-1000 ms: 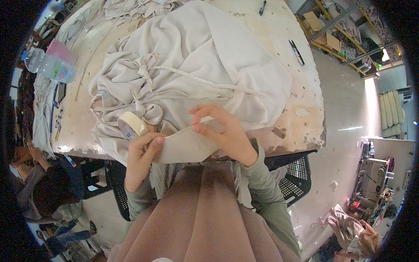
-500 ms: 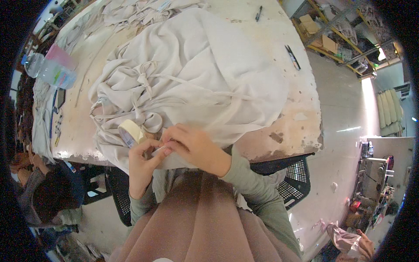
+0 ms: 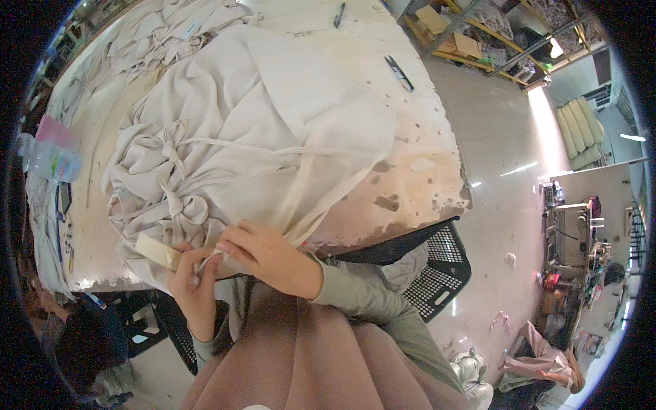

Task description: The person repairs a light-colored garment by hand, using a seam ripper to remove threads, applying tape to a section, and marking the fabric with a pen. The person repeatedly folds and unfolds the garment to access different areas.

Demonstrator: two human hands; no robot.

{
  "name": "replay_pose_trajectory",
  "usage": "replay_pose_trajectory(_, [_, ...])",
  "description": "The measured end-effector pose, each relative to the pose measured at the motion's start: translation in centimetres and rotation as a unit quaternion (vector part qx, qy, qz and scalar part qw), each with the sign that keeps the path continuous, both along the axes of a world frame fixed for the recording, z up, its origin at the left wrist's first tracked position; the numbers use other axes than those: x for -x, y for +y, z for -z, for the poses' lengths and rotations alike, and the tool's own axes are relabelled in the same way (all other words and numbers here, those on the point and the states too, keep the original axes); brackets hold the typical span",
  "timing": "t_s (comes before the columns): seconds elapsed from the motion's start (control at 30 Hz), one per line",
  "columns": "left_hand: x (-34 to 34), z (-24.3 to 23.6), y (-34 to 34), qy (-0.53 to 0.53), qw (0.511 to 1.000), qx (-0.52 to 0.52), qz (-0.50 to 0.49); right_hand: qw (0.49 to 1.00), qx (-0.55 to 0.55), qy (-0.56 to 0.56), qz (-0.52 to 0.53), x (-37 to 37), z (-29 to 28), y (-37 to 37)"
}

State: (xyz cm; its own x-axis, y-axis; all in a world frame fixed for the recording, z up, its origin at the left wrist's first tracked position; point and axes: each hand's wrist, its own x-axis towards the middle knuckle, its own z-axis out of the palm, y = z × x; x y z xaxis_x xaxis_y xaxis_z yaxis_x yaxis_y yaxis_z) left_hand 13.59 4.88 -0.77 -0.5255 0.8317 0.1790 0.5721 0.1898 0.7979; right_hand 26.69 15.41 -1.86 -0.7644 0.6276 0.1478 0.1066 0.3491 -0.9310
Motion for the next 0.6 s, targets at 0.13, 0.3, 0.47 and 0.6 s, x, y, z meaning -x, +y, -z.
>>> replay_pose_trajectory(0.13, [0.1,-0.1,0.0,-0.016,0.999,-0.025,-0.015,0.999,0.014,0.033,0.017,-0.2,0.2,-0.2])
replay_pose_trajectory(0.3, [0.5,-0.4,-0.1,0.08,0.996,0.005,0.039,0.99,-0.134,0.036,0.022,-0.2,-0.1,-1.0])
replay_pose_trajectory(0.47, [2.0,-0.5,-0.9,0.077,0.996,-0.041,0.018,0.952,-0.232,-0.199,-0.033,-2.3,-2.2,0.4])
replay_pose_trajectory(0.6, [6.6,-1.3,-3.5,-0.075,0.971,-0.163,-0.157,0.973,-0.201,-0.101,-0.039,-6.1,-2.2,5.3])
